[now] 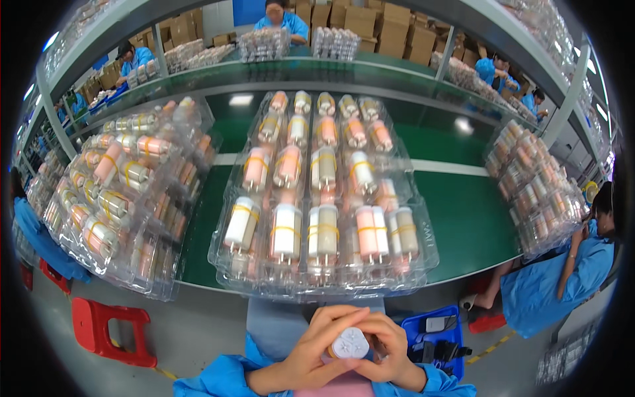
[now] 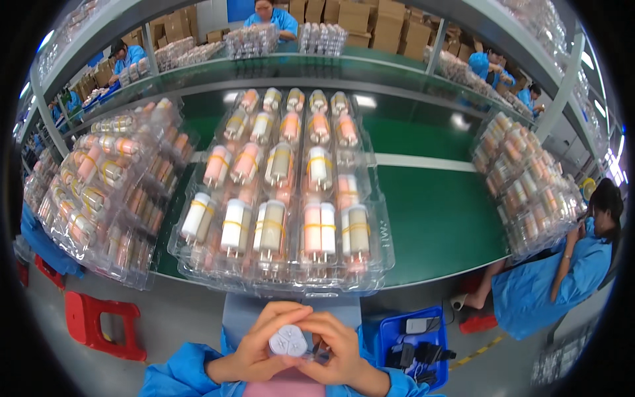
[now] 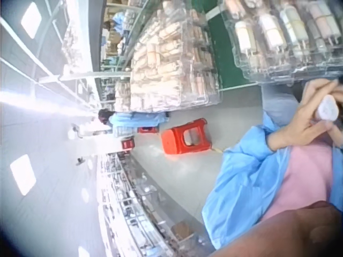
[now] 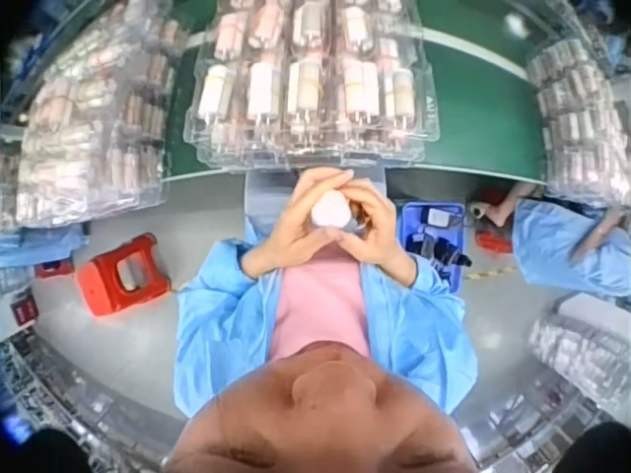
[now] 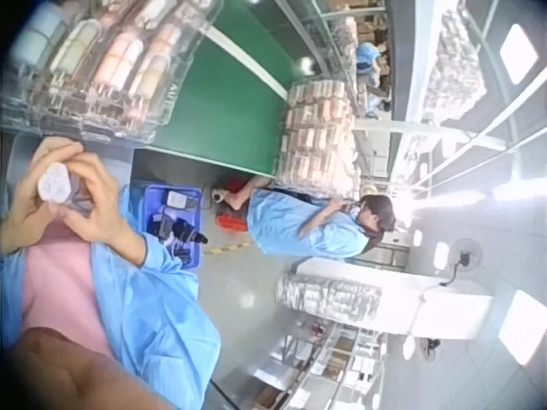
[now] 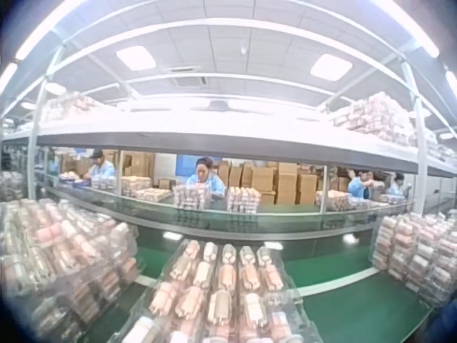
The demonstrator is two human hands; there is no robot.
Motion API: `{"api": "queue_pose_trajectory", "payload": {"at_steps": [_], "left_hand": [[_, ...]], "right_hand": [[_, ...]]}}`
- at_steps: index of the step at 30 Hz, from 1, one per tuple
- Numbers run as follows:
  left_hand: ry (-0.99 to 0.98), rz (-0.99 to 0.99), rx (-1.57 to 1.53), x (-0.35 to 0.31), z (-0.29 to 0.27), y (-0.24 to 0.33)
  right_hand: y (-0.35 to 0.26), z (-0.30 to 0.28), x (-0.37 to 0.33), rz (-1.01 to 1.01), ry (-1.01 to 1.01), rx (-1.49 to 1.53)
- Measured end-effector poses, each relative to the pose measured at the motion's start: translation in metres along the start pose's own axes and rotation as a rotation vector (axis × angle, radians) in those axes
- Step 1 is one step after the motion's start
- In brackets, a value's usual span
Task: Using tweezers to assemble small components into cylindrical tubes on a factory production line.
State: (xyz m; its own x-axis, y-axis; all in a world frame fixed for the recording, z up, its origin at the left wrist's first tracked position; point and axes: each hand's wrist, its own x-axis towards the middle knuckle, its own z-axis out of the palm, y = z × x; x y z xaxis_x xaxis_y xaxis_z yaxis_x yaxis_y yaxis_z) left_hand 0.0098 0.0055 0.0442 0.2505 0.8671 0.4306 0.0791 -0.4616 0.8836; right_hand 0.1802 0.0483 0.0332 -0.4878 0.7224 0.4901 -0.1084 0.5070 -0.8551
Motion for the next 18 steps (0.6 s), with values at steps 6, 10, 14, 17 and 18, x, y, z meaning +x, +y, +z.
{"api": "queue_pose_trajectory", "payload": {"at_steps": [6, 10, 14, 17, 18], "left_hand": [[0.111, 0.239, 0.111, 0.015, -0.016, 0.049], [0.276, 0.628, -0.536, 0.040, -0.031, 0.081], [0.443, 0.870, -0.754, 0.060, -0.019, 0.119], [0.509, 0.838, -0.837, 0.058, -0.026, 0.109], [0.507, 0.759, -0.820, 0.063, -0.036, 0.123]], "right_hand": [[-0.036, -0.029, 0.040, -0.271, 0.138, -0.036], [-0.040, -0.064, 0.101, -0.108, 0.446, -0.247], [-0.020, -0.089, 0.163, 0.002, 0.426, -0.595], [-0.006, -0.081, 0.188, 0.078, 0.333, -0.902], [-0.003, -0.081, 0.192, 0.100, 0.298, -1.001]]}}
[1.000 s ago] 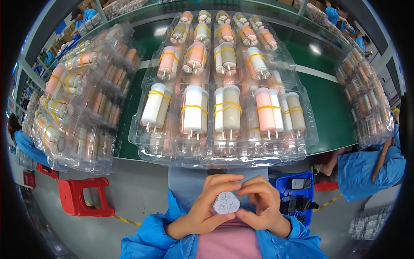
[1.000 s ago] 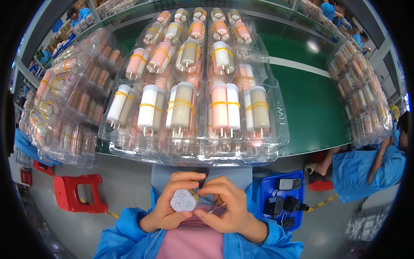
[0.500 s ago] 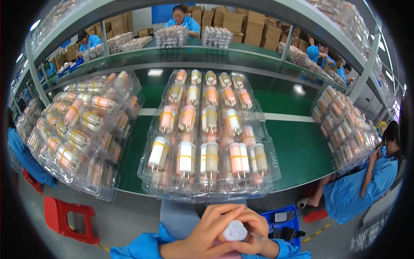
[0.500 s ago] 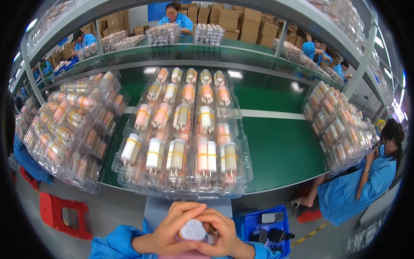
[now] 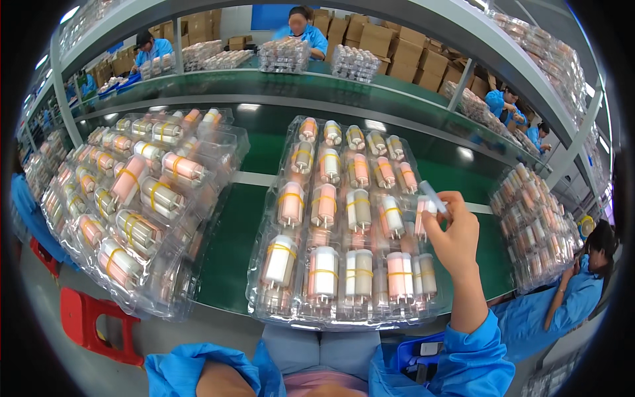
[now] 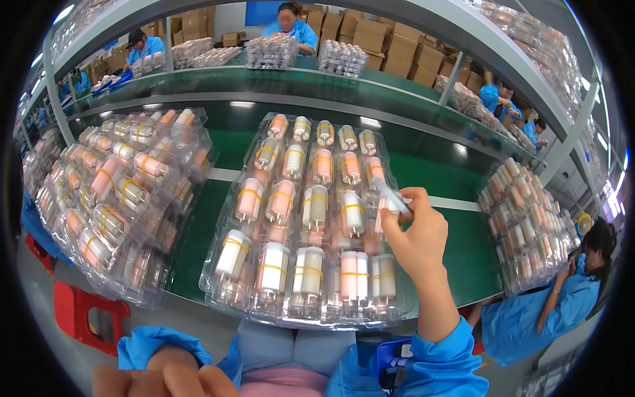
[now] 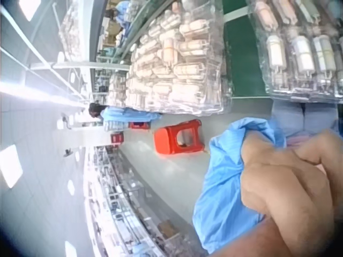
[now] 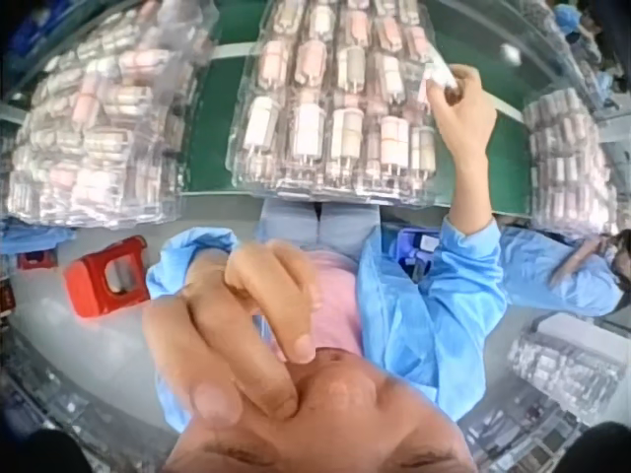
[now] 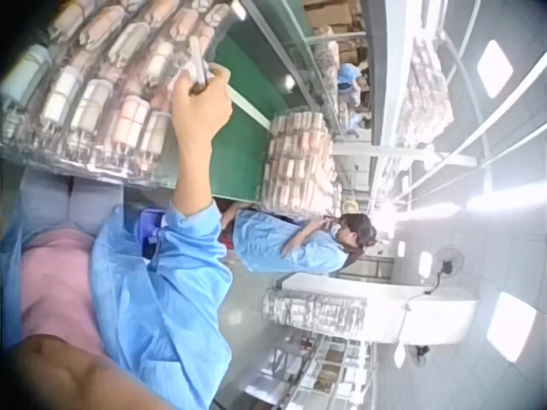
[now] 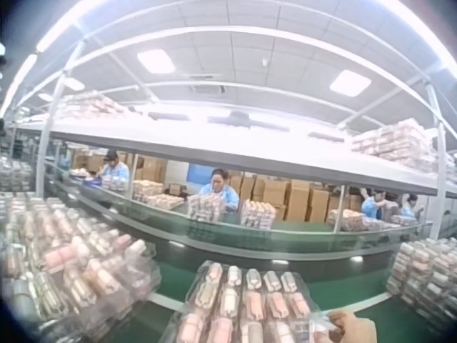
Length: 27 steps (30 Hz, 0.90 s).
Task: Using tweezers to assemble small components into cylindrical tubes on a factory production line.
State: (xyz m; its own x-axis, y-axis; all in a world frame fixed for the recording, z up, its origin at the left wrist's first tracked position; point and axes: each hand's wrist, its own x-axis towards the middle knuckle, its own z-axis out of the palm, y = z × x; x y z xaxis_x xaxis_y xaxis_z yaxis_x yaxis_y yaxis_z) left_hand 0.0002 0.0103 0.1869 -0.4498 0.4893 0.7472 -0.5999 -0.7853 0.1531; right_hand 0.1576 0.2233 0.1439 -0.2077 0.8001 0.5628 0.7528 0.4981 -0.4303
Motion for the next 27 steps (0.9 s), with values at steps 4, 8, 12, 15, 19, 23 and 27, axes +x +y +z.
{"api": "queue_pose_trajectory", "payload": {"at_steps": [4, 8, 12, 15, 19, 23, 27], "left_hand": [[0.134, -0.175, 0.265, 0.016, 0.038, 0.009], [-0.442, -0.222, 0.271, 0.036, -0.023, -0.007], [-0.580, -0.393, 1.096, 0.090, -0.048, -0.029], [-0.745, -0.361, 1.536, 0.119, -0.077, -0.054], [-0.772, -0.530, 2.281, 0.148, -0.117, -0.099], [-0.654, -0.622, 2.438, 0.138, -0.199, -0.125], [-0.454, -0.673, 2.289, 0.133, -0.216, -0.118]], "right_hand": [[0.014, 0.010, -0.001, -0.097, -0.057, -0.092], [0.019, 0.003, -0.003, -0.138, -0.061, -0.046], [0.036, 0.007, 0.004, -0.162, -0.089, -0.060], [0.037, 0.013, 0.006, -0.191, -0.119, 0.121], [0.056, 0.009, -0.003, 0.084, 0.031, 0.465], [0.100, 0.024, -0.028, 0.029, 0.268, 0.642], [0.125, 0.030, -0.058, 0.278, 0.194, 0.714]]}}
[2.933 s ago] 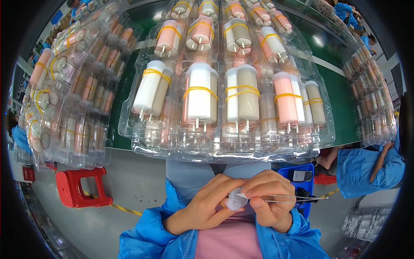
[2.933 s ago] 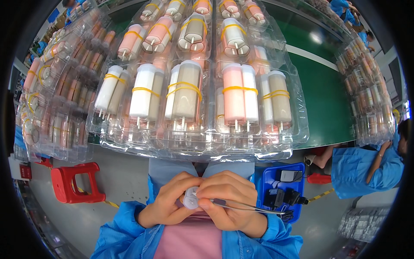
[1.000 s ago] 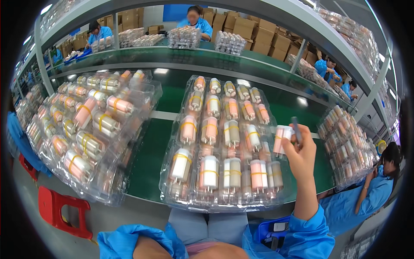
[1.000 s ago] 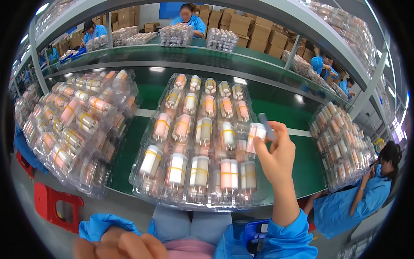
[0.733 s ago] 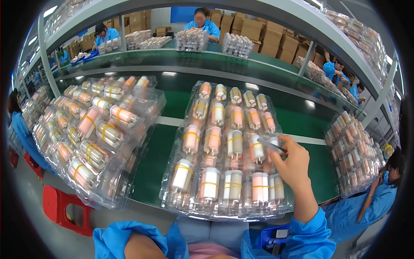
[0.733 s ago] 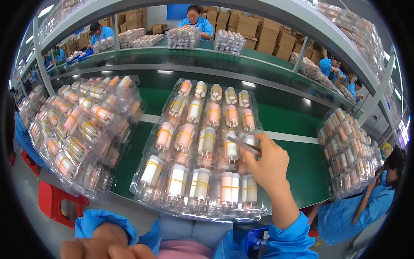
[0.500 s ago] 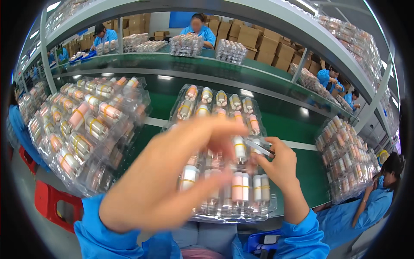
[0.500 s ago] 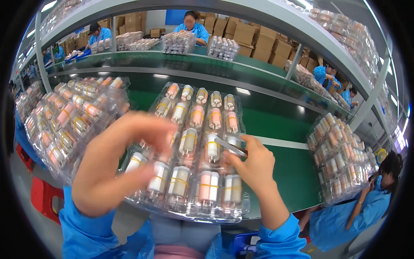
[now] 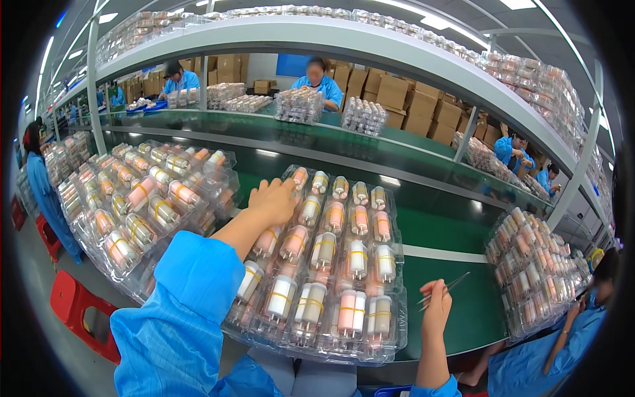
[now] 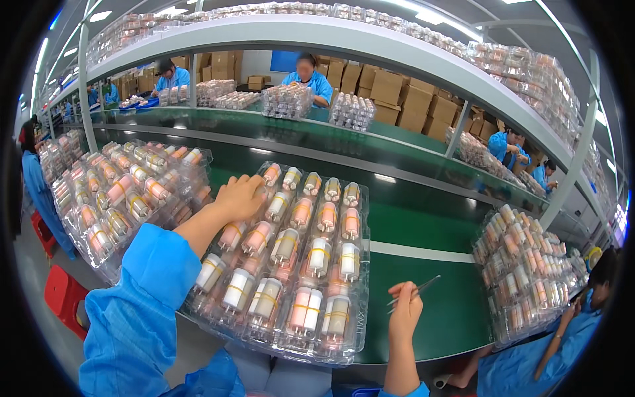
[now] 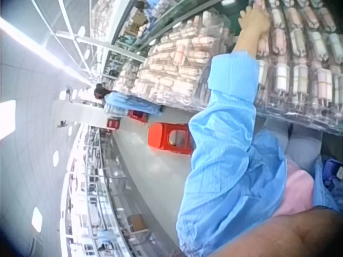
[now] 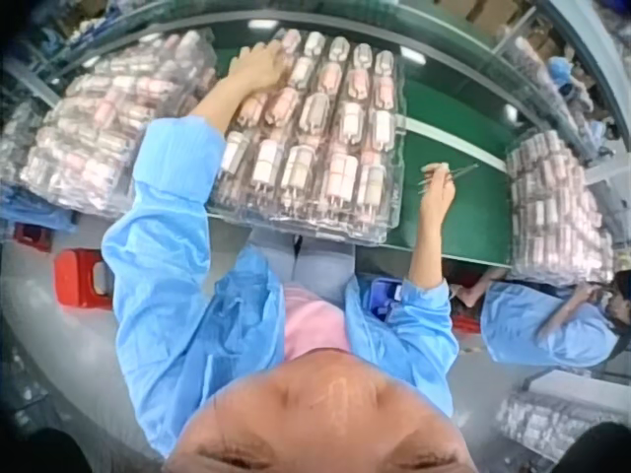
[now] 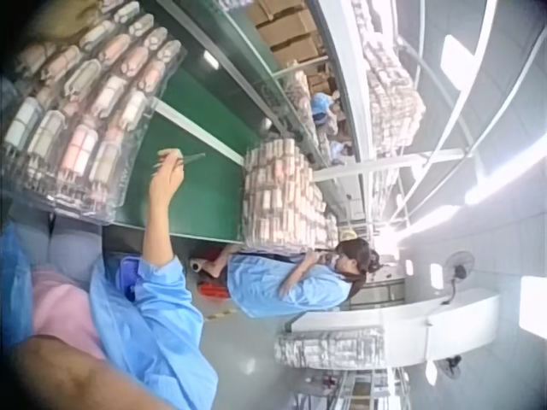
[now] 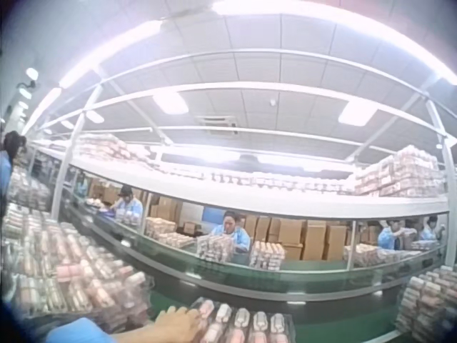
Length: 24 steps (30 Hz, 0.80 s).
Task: Using tweezers to assemble small components into cylindrical tubes on a factory production line.
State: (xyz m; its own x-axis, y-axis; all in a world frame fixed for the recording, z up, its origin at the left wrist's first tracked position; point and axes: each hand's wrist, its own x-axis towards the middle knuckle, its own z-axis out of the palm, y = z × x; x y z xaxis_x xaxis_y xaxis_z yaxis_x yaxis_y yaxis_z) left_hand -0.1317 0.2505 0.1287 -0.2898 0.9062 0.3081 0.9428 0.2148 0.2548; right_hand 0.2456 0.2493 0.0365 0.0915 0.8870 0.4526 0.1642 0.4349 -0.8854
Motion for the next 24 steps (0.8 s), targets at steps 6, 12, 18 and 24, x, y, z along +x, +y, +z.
{"api": "queue_pose_trajectory", "payload": {"at_steps": [6, 12, 18, 24], "left_hand": [[0.016, 0.051, 0.013, 0.006, -0.001, 0.009], [0.395, 0.220, -0.375, -0.004, -0.010, 0.009], [0.239, 0.189, -1.310, -0.079, -0.101, 0.057], [0.220, 0.288, -1.546, -0.235, -0.087, 0.032]], "right_hand": [[0.025, 0.000, -0.018, 0.272, -0.044, 0.188], [0.036, 0.003, -0.021, 0.289, -0.171, 0.286], [0.038, -0.004, -0.024, 0.115, -0.072, 0.212], [0.017, -0.015, -0.042, 0.033, 0.199, 0.488]]}}
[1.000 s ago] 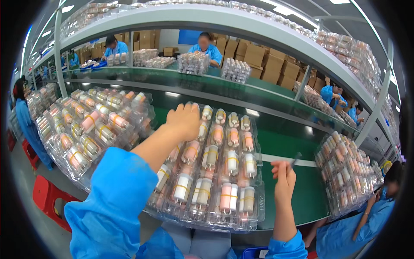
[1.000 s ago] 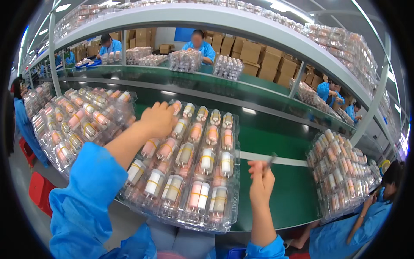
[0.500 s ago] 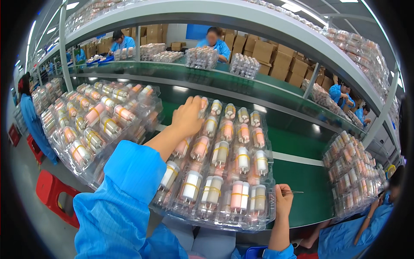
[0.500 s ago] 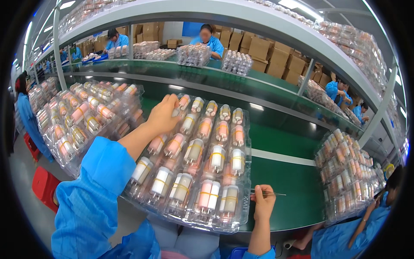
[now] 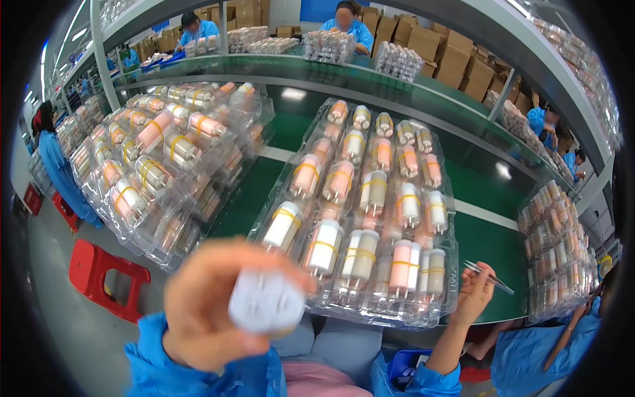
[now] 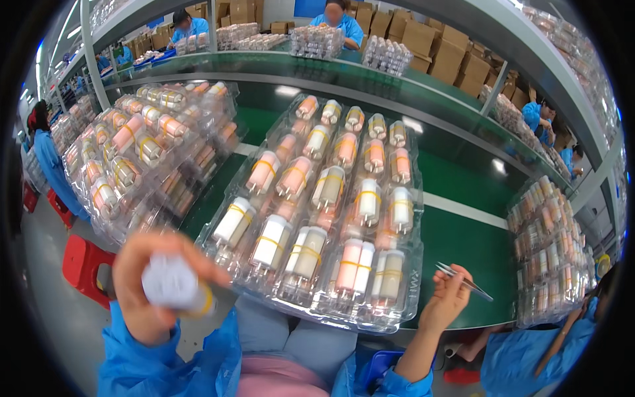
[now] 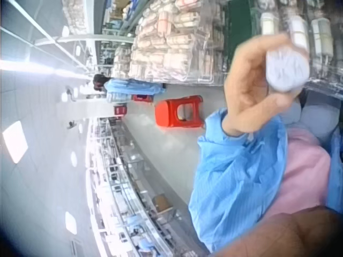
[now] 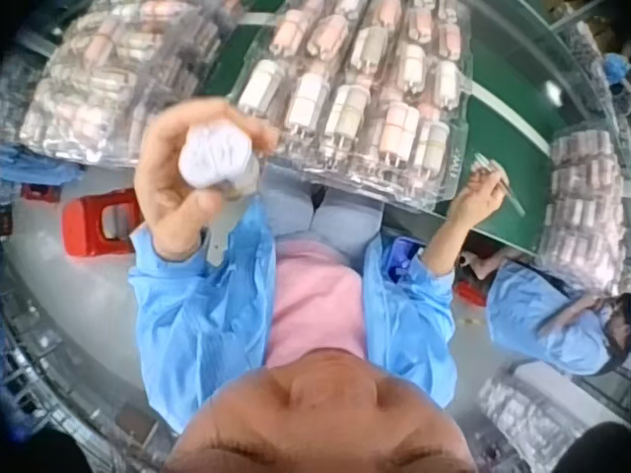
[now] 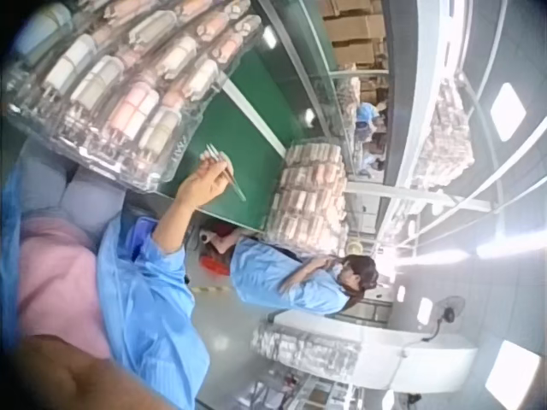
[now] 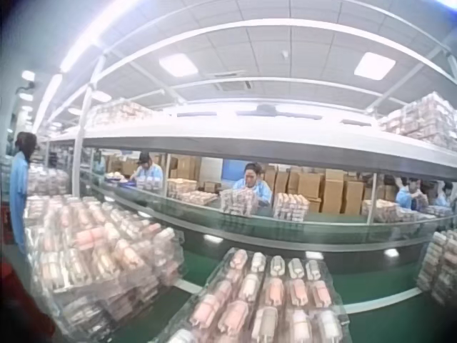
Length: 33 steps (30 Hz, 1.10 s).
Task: Using tweezers to assemble small components into cylindrical tubes on a factory production line.
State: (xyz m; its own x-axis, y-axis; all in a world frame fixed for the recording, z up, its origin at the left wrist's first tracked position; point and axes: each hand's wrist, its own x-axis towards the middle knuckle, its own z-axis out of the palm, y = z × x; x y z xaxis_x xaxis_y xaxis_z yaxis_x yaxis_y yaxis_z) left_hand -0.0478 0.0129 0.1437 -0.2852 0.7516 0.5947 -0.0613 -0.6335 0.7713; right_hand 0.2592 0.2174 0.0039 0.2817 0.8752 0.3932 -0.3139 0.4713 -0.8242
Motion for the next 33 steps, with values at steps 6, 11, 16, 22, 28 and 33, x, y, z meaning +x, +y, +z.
{"api": "queue_pose_trajectory", "payload": {"at_steps": [6, 11, 16, 22, 28, 33], "left_hand": [[-0.208, -0.589, -0.219, -0.092, -0.008, -0.040], [-0.320, -0.698, -0.158, -0.101, 0.004, -0.067], [-0.325, -0.621, -0.091, -0.101, 0.009, -0.079], [-0.376, -0.451, 0.096, -0.095, 0.004, -0.087], [-0.368, -0.560, -0.043, -0.099, 0.002, -0.090], [-0.370, -0.585, -0.148, -0.101, 0.000, -0.094]], "right_hand": [[-0.072, 0.023, -0.052, -0.103, 0.044, 0.132], [-0.107, 0.071, -0.118, -0.080, -0.371, -0.054], [-0.087, 0.081, -0.151, 0.251, -0.651, 0.165], [-0.081, 0.090, -0.150, 0.403, -0.680, 0.157], [-0.072, 0.088, -0.146, 0.207, -0.730, -0.134], [-0.066, 0.089, -0.143, 0.156, -0.755, -0.124]]}}
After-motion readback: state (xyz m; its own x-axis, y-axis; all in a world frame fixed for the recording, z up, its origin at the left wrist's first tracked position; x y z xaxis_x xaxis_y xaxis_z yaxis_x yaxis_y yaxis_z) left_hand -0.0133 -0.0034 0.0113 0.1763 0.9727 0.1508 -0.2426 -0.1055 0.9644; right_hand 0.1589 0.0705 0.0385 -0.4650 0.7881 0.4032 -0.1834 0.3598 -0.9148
